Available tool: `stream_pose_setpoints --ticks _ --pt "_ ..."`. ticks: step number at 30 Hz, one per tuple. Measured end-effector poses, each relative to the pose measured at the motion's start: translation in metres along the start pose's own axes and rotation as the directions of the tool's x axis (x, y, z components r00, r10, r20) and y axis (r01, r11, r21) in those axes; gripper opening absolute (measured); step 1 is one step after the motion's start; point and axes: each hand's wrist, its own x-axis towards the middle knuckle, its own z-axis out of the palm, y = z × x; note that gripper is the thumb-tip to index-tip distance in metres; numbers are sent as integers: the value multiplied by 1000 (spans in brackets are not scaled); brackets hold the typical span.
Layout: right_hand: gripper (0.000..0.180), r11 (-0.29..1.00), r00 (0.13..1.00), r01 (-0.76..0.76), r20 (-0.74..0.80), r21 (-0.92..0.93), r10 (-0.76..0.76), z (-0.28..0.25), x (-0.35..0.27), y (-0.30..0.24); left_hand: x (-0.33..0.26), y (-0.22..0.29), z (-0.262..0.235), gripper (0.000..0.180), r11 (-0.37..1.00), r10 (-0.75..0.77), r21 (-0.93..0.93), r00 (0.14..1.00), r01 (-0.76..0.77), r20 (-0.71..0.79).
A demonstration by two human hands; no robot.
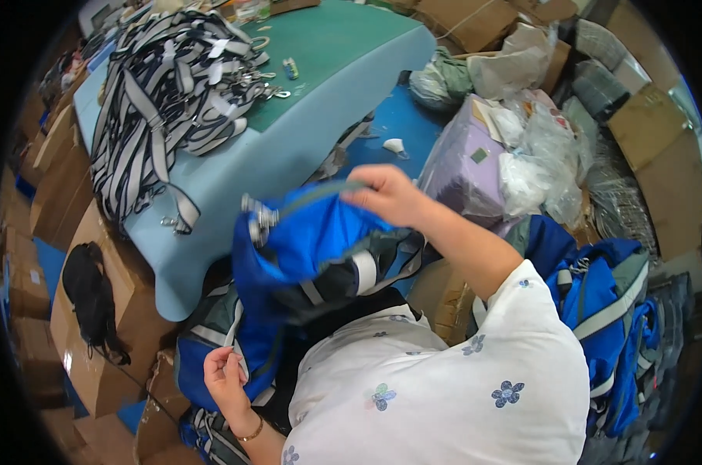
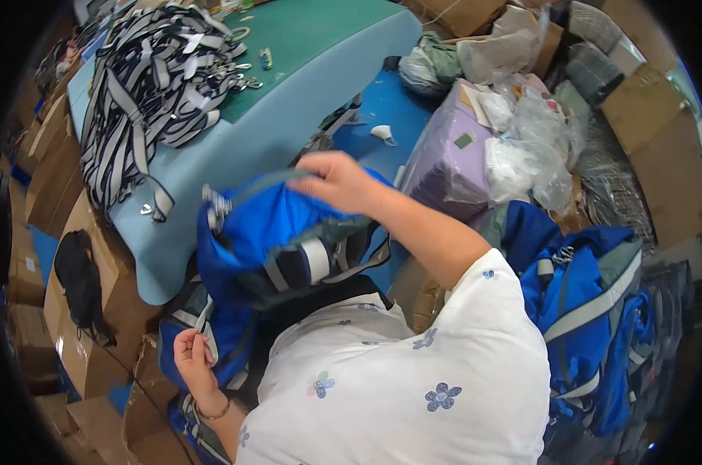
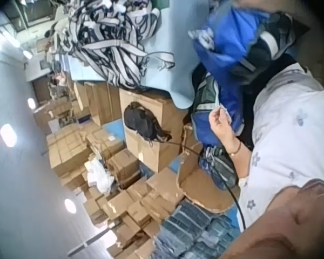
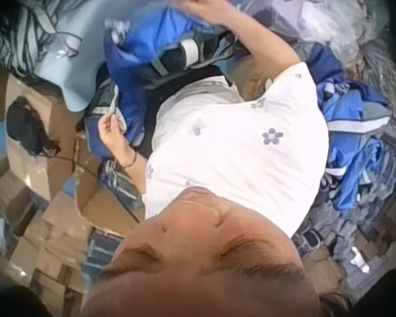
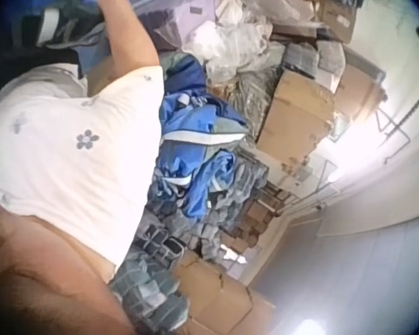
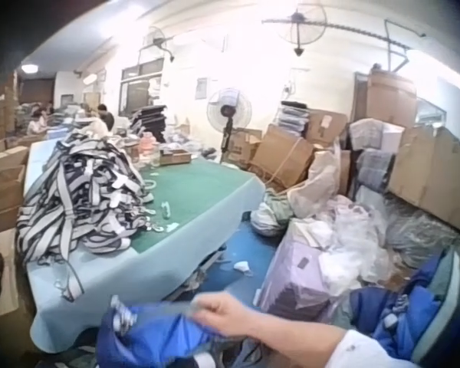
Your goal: Attaching straps and zipping blue bags in a workshop.
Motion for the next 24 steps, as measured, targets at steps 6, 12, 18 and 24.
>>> stream_pose_setpoints --ticks 6,12,18,24 --pt "24 900 860 -30 -470 -435 -199 -69 0 -67 9 1 8 10 993 -82 92 997 81 10" --pt "18 858 528 -213 -794 -468 -302 -181 -71 -194 22 0 2 11 987 16 156 991 -37 129" --pt "33 963 0 -226 -989 -145 -148 -245 -260 -371 44 -6 9 13 993 58 88 971 -80 230" --pt "37 -593 -91 -770 -961 234 -261 -288 -507 -423 66 1 9 14 993 97 28 941 -112 323"
